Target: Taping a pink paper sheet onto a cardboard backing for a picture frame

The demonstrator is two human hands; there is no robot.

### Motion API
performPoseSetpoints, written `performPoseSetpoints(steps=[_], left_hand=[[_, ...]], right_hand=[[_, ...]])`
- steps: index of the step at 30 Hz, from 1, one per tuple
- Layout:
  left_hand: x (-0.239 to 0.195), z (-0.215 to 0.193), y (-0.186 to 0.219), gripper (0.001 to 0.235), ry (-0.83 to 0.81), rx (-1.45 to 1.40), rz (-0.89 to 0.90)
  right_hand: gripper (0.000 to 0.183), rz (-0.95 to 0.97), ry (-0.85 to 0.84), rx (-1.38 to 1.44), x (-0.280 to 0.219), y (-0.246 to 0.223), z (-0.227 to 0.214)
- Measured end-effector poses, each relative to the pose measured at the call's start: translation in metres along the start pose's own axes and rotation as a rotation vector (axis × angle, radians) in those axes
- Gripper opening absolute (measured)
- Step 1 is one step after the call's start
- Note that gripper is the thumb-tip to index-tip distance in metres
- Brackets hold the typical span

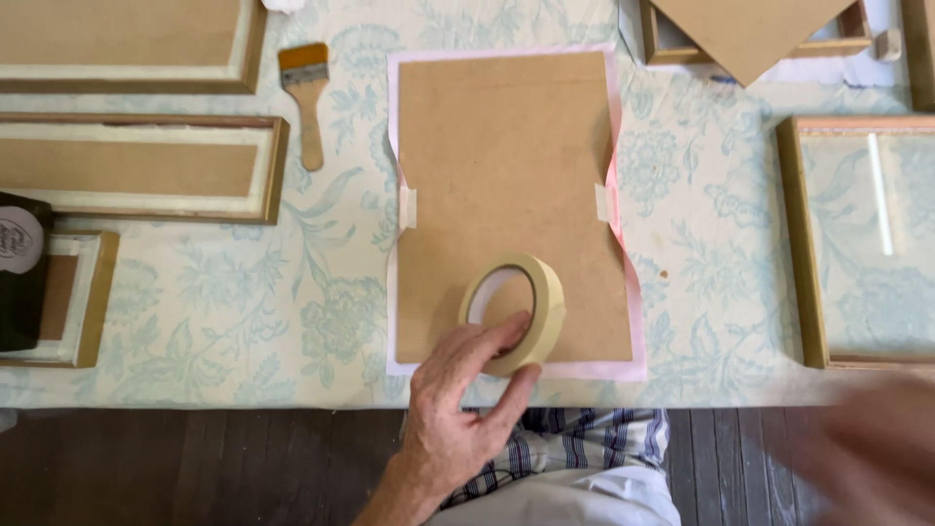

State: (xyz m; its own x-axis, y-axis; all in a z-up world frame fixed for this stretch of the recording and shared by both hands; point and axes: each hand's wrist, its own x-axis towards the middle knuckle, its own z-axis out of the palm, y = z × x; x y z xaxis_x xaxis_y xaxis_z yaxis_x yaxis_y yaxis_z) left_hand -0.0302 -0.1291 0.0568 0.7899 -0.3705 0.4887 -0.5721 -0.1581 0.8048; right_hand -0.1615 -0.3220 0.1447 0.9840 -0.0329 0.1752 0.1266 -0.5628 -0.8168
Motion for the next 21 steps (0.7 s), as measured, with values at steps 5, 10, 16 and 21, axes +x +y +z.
performPoseSetpoints(steps=[5,10,16,21], left_hand=[[0.007,-0.001,0.017,0.040,0.036,0.001,0.049],[0.007,0.002,0.015,0.044,0.064,0.108,0.153],[0.017,-0.007,0.022,0.037,-0.016,0.123,0.104],[0.035,-0.026,0.031,0.060,-0.250,0.120,-0.161]], right_hand=[[0.042,-0.064,0.045,0.005,0.092,0.027,0.019],[0.021,-0.108,0.122,0.002,0.100,0.027,0.028],[0.004,-0.096,0.118,0.020,0.113,0.030,0.031],[0.008,0.032,0.031,0.376,0.122,0.055,0.037]])
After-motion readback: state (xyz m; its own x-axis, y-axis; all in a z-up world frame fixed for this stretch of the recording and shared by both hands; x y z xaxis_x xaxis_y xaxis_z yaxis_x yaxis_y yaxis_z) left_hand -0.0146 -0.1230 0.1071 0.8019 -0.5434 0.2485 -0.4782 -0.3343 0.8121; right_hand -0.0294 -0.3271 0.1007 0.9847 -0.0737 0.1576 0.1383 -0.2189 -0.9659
